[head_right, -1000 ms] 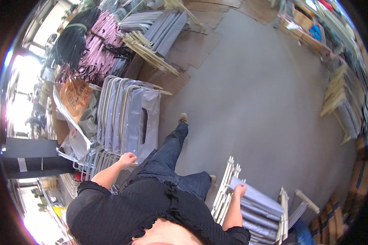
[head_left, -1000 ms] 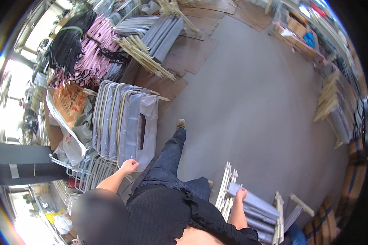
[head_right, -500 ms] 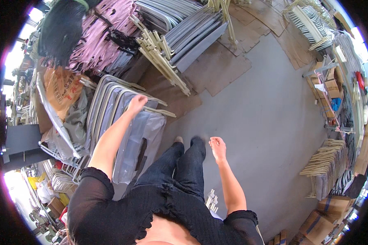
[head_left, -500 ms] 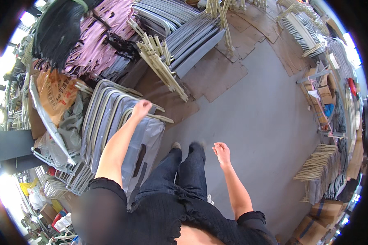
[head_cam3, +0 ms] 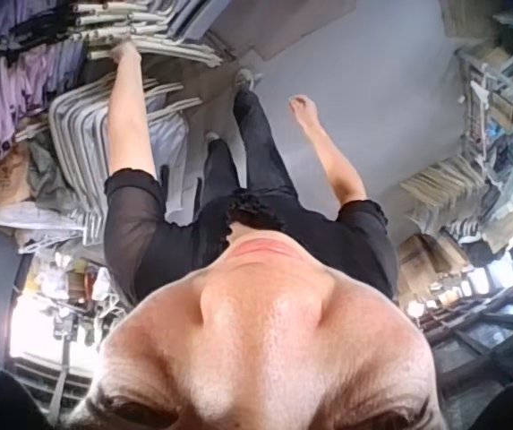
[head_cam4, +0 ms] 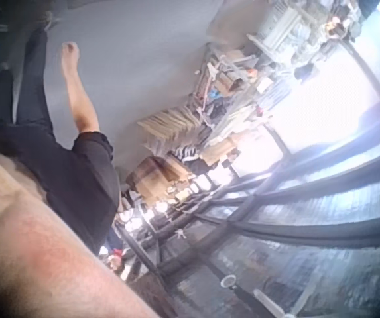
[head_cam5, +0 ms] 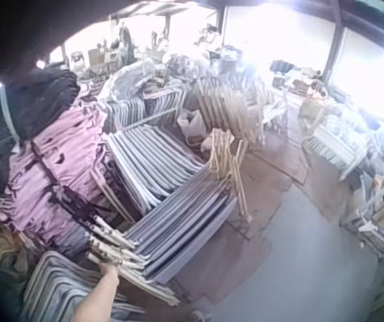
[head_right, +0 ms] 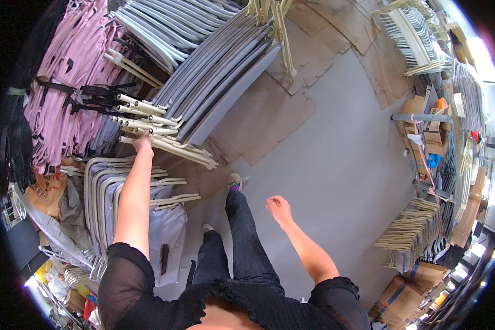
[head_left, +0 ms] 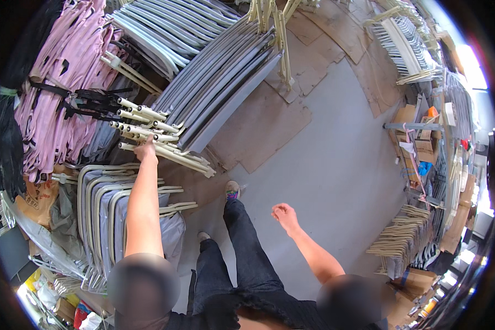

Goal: The person repeatedly picks up folded chairs from a pile, carries them to a table, and stacks them on top of other chairs. The person continues this cycle throughout the clip.

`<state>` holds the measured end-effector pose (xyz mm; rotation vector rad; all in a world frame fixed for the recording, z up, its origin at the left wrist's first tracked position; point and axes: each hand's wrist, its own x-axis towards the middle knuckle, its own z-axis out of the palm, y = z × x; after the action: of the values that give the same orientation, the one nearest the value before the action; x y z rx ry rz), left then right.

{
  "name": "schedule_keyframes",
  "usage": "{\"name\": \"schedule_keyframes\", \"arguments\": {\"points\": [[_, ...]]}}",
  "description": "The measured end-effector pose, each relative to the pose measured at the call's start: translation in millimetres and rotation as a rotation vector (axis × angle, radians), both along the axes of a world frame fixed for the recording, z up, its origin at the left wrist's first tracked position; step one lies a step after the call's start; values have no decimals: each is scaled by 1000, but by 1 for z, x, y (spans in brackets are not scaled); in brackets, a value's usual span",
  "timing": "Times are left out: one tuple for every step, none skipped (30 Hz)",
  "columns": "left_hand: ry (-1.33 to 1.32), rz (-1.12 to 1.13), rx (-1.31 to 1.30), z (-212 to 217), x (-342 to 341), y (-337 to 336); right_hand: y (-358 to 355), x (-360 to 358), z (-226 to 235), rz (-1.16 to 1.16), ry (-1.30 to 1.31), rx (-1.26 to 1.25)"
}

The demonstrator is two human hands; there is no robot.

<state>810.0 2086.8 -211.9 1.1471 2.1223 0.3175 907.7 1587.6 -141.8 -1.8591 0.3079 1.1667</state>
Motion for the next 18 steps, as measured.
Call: {"name": "schedule_keyframes", "arguments": {"points": [[-74,25,76,15,2,-9,5,14,-2,15,0,-21],[-38,-2,113,21,1,-14,11,28,-5,37,-13,-34],[12,-43,147,23,2,-16,15,38,-9,45,-12,-50],[-28,-31,158,12,-4,-9,21,48,-15,81,-21,-88],[-4,-45,165,8,-8,-8,26,52,-19,104,-25,-80],[11,-61,171,15,-3,-12,33,60,-20,125,-38,-72],[27,-75,178,20,-3,-16,40,65,-21,147,-50,-64],[-73,-71,188,17,-11,-21,46,68,-27,182,-64,-52],[-50,-32,143,-11,-48,-17,58,70,-36,247,-75,-22],[-166,-94,152,13,-29,-36,61,71,-41,255,-95,-24],[-281,-152,159,38,-11,-60,64,77,-47,341,-128,-50],[-396,-147,148,43,-16,-72,80,84,-48,438,-155,-56],[-511,-140,131,42,-25,-85,94,93,-53,537,-181,-66],[-521,-227,110,39,-38,-99,108,100,-63,558,-152,-58],[-536,-323,83,38,-46,-113,119,109,-77,568,-127,-55],[-482,-413,46,57,-41,-133,129,118,-94,478,-60,-51],[-421,-492,19,79,-37,-158,141,128,-112,400,7,-36],[-380,-522,-63,81,-48,-179,156,136,-130,257,31,-40]]}}
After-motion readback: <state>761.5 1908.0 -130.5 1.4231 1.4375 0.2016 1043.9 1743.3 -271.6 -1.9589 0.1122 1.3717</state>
